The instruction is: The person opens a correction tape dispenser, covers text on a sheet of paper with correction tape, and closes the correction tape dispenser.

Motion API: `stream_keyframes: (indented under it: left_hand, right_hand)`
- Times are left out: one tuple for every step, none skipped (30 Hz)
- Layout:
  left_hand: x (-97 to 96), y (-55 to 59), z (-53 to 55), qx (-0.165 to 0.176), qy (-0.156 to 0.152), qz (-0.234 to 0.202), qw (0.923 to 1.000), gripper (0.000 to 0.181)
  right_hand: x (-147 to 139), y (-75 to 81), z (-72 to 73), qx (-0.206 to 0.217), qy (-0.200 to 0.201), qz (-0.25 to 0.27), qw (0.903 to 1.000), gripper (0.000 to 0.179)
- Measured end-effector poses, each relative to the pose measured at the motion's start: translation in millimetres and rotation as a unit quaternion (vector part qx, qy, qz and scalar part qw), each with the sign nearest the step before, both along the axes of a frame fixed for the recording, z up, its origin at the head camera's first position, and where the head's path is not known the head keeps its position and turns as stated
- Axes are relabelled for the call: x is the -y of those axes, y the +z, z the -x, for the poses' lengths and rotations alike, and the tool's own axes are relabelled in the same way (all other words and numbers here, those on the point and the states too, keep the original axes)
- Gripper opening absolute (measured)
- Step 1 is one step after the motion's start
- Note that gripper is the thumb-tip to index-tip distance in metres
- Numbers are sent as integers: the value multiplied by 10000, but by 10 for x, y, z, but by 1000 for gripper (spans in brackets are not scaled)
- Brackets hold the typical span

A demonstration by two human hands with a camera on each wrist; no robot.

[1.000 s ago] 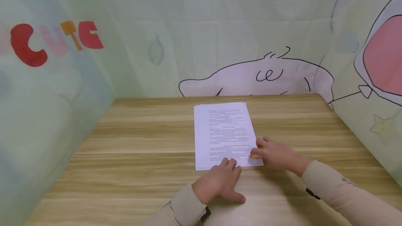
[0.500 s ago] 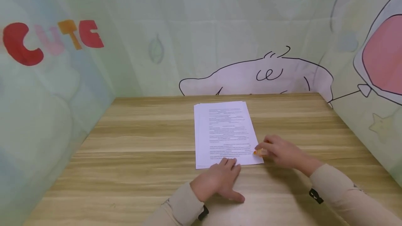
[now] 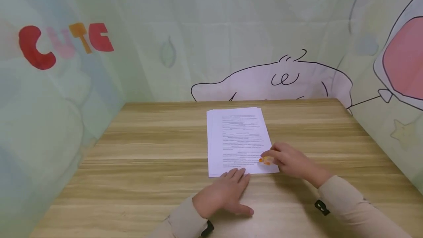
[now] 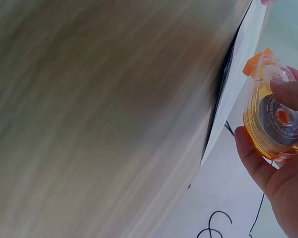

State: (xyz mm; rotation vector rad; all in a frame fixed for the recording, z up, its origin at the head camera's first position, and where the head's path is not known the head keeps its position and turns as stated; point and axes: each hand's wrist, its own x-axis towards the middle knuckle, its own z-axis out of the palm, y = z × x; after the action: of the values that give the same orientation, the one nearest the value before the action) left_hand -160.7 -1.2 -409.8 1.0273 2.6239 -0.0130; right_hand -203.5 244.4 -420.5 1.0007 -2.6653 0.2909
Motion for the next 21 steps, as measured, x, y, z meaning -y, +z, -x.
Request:
stream_keyframes:
  left_hand:
    - [37,7,-7,-3,42,-25,10000,94]
    - [74,16,-12,-1,90,-41,10000,94]
    - [109,23,-16,15,145,-61,9999,93]
    - [143,29,-17,20,192,-85,9998,93]
    - [175,33,-15,28,236,-115,9996,92]
    - [205,35,-12,34,280,-143,9995,92]
    - [234,38,-7,41,327,-154,9993,92]
    - [261,38,-1,47,355,-178,9992,92]
    - [288,38,4,60,390,-204,9990,92]
    - [314,41,9,85,425,-225,9988,92]
    - [338,42,16,103,457,-235,9986,91]
    - [362,45,19,109,490,-233,9985,91]
    - [383,47,26,113,517,-233,9983,90]
    - [405,48,31,119,540,-248,9982,89]
    - [425,50,35,116,574,-254,9980,88]
    - [443,51,40,114,599,-264,9978,86]
    - [457,52,45,101,617,-273,9977,85]
    - [470,52,47,87,630,-289,9976,84]
    - [479,52,51,75,636,-298,9975,83]
    - [488,51,50,75,643,-308,9974,82]
    - [492,51,51,53,639,-308,9975,82]
  right_hand:
    - [18,-4,1,51,15,33,10000,37]
    - [36,-8,4,116,7,47,9999,36]
    - [53,-12,8,201,-12,60,9998,36]
    - [72,-14,11,260,-21,80,9996,35]
    - [92,-15,14,304,-20,105,9995,35]
    - [115,-14,18,353,-7,125,9993,35]
    - [139,-13,22,371,23,128,9992,35]
    - [163,-12,26,371,62,122,9992,35]
    - [187,-11,30,357,118,112,9992,35]
    - [210,-9,32,351,158,97,9992,35]
    - [232,-7,35,341,209,84,9992,35]
    - [253,-6,38,329,247,65,9991,35]
    - [273,-5,40,305,278,39,9991,35]
    - [293,-4,43,266,303,18,9992,35]
    - [313,-4,47,205,324,-10,9993,35]
    - [335,-3,51,160,343,-25,9993,35]
    - [359,-2,55,113,353,-48,9993,35]
    - [386,1,59,82,362,-62,9993,35]
    - [415,4,65,54,365,-95,9993,34]
    - [445,7,71,39,367,-124,9992,34]
    - [475,10,77,33,350,-180,9992,34]
